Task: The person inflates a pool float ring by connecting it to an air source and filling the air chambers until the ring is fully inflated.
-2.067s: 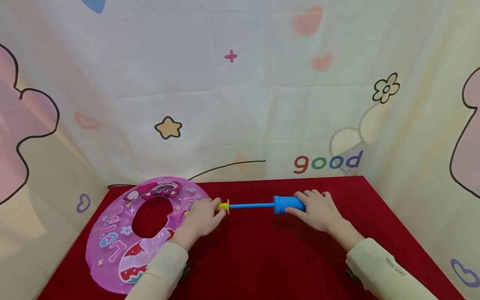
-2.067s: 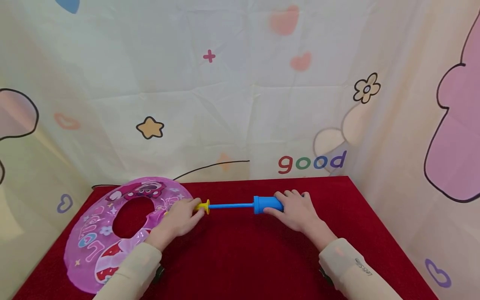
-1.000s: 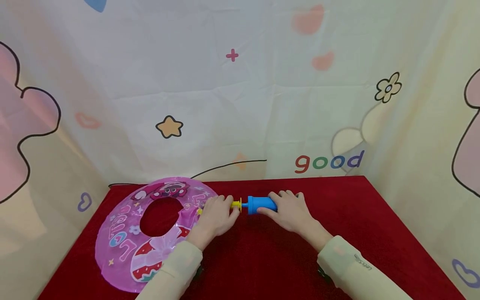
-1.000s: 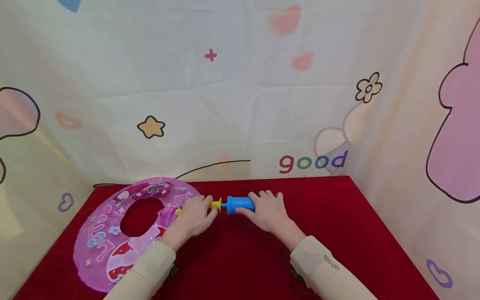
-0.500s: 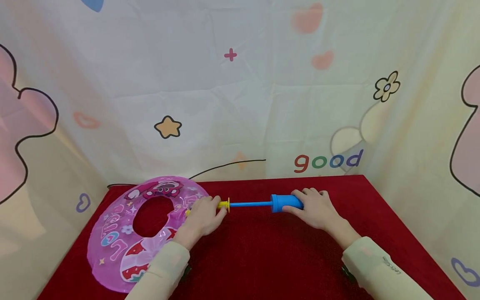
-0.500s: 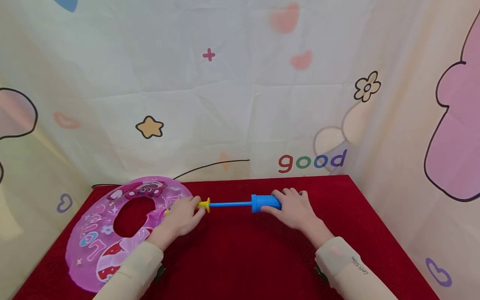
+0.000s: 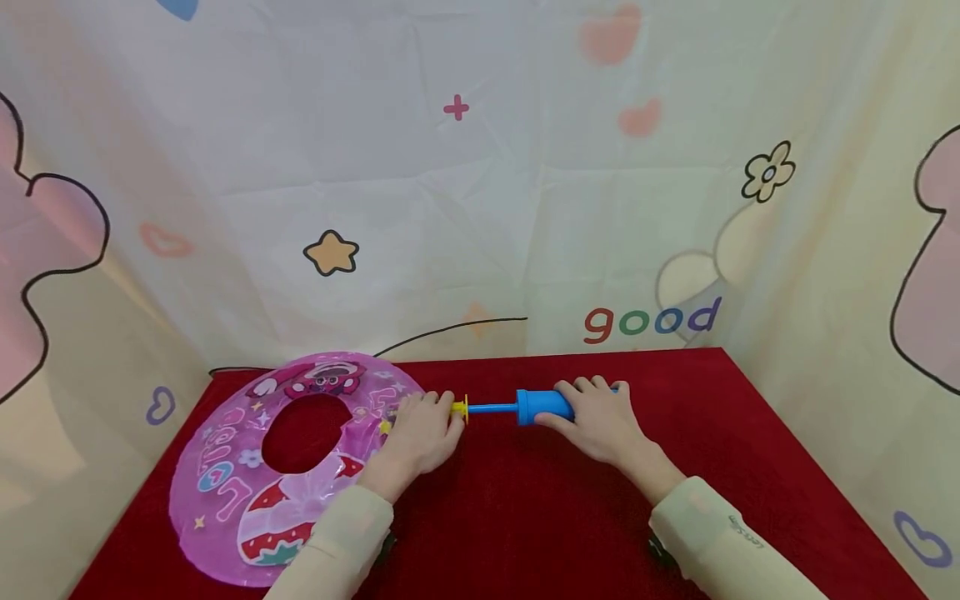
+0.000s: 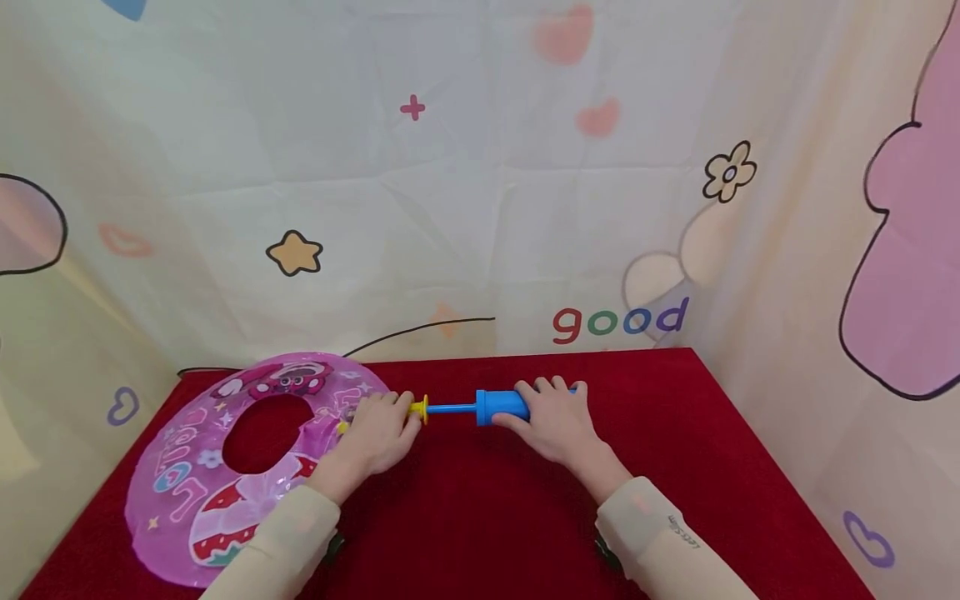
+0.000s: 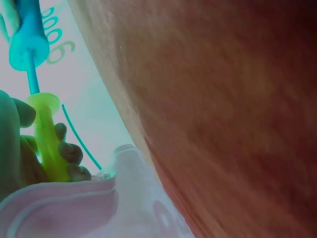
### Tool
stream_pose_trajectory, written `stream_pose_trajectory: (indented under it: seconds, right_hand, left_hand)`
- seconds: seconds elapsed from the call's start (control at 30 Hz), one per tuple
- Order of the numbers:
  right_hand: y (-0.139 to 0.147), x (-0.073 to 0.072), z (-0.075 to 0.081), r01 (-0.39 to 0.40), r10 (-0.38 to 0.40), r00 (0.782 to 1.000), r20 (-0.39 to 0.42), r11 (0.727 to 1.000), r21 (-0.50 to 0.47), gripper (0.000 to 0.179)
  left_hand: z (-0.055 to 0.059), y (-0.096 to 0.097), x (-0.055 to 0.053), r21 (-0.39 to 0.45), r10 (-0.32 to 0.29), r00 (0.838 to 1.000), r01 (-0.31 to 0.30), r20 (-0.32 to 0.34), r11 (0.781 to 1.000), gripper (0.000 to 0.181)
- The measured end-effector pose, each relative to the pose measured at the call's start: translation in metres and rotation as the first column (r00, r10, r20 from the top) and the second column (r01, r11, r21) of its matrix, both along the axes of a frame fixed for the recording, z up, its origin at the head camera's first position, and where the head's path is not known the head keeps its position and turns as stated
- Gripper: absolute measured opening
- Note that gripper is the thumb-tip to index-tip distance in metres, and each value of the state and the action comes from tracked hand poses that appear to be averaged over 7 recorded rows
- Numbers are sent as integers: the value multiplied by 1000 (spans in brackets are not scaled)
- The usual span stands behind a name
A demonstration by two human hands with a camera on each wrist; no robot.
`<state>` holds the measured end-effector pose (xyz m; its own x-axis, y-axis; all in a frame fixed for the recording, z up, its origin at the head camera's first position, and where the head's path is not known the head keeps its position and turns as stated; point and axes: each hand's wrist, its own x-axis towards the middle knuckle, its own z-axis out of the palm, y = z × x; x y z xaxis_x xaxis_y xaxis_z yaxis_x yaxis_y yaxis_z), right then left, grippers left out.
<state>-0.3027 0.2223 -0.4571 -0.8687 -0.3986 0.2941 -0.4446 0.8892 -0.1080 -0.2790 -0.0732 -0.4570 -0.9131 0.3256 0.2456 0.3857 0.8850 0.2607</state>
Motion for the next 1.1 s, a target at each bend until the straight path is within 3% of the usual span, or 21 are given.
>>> stream_pose_trajectory:
  seconds: [0.23, 0.47, 0.73, 1.1]
  right_hand:
    - [-30, 6, 7, 11, -11, 1000, 5, 1000, 17, 67]
    - [-42, 6, 6, -2, 1, 1000, 30, 999, 34, 69]
    - [-9, 0, 0, -16, 15, 999, 44, 1000, 13, 71]
    - [37, -9, -2, 17, -17, 999, 51, 1000, 2, 68]
  left_hand:
    - [6, 14, 1, -27, 8, 1000, -8, -12, 1000, 25]
    - [0, 19, 3, -7, -6, 1000, 6, -22, 1000, 24]
    - [-6, 2, -1, 14, -3, 1000, 3, 9, 1000, 20]
    - [-3, -27, -3, -3, 20, 1000, -20, 15, 1000, 20]
